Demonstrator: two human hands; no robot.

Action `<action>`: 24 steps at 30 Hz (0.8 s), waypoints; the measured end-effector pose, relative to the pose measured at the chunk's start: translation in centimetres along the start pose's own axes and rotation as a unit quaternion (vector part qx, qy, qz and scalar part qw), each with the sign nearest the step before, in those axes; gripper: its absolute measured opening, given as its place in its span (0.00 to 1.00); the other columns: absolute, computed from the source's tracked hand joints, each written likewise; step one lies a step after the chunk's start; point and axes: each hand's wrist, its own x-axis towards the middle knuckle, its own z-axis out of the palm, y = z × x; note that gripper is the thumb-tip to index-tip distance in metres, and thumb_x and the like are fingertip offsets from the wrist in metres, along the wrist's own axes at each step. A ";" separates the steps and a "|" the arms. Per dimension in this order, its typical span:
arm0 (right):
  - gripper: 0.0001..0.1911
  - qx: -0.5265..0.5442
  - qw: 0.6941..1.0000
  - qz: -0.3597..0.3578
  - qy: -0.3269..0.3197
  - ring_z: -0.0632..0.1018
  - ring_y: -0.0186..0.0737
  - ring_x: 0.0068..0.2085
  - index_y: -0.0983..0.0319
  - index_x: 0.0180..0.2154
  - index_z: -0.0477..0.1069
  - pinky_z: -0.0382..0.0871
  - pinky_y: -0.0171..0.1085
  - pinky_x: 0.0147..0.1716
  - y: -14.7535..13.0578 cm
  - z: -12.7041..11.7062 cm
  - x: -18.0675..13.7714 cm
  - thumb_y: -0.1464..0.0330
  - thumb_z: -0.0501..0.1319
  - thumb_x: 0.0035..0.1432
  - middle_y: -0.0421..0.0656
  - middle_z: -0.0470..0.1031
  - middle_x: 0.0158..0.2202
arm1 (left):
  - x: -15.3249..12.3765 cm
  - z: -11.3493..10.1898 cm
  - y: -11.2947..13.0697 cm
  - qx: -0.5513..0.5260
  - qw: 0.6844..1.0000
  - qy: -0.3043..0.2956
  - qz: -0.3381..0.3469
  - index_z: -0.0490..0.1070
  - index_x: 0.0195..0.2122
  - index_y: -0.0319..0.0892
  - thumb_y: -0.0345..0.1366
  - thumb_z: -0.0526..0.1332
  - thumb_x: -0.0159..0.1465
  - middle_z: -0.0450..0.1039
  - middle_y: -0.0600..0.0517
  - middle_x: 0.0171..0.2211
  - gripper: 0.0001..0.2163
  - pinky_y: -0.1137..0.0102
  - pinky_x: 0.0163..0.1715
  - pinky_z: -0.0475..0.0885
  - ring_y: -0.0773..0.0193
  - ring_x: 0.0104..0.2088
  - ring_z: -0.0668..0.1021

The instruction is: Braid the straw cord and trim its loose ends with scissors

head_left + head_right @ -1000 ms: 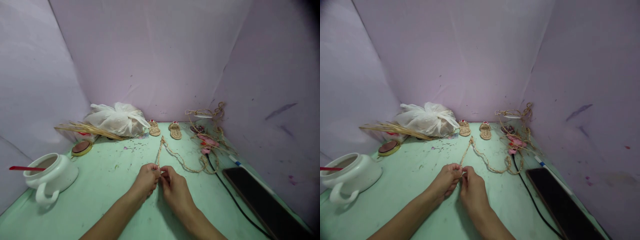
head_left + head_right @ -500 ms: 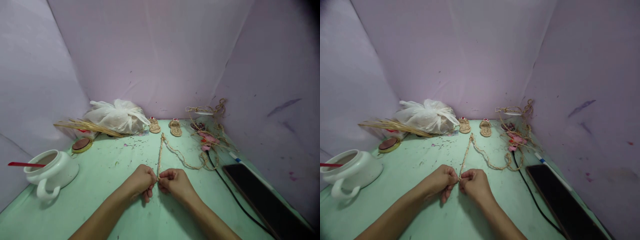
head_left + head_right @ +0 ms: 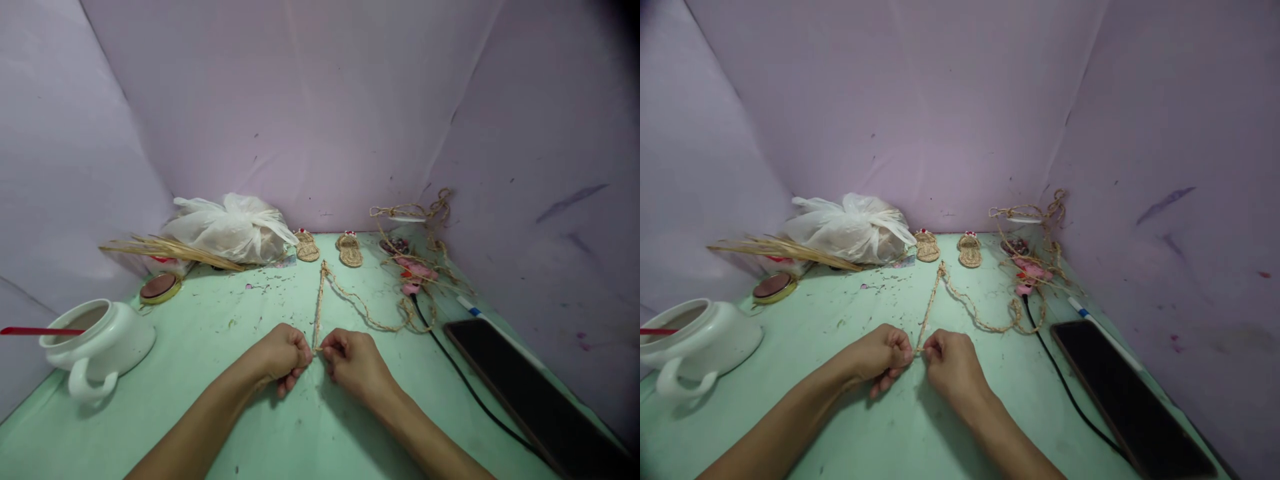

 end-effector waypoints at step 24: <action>0.08 -0.079 0.994 -0.068 0.015 0.62 0.30 0.19 0.62 0.22 0.68 0.52 0.30 0.19 -1.0 -0.6 -0.4 0.75 0.52 0.45 0.36 0.63 0.16 | -0.6 -0.7 0.5 0.000 1.000 -0.004 0.022 0.60 0.21 0.42 0.33 0.56 0.49 0.49 0.63 0.10 0.04 0.79 0.06 0.42 0.77 0.08 0.50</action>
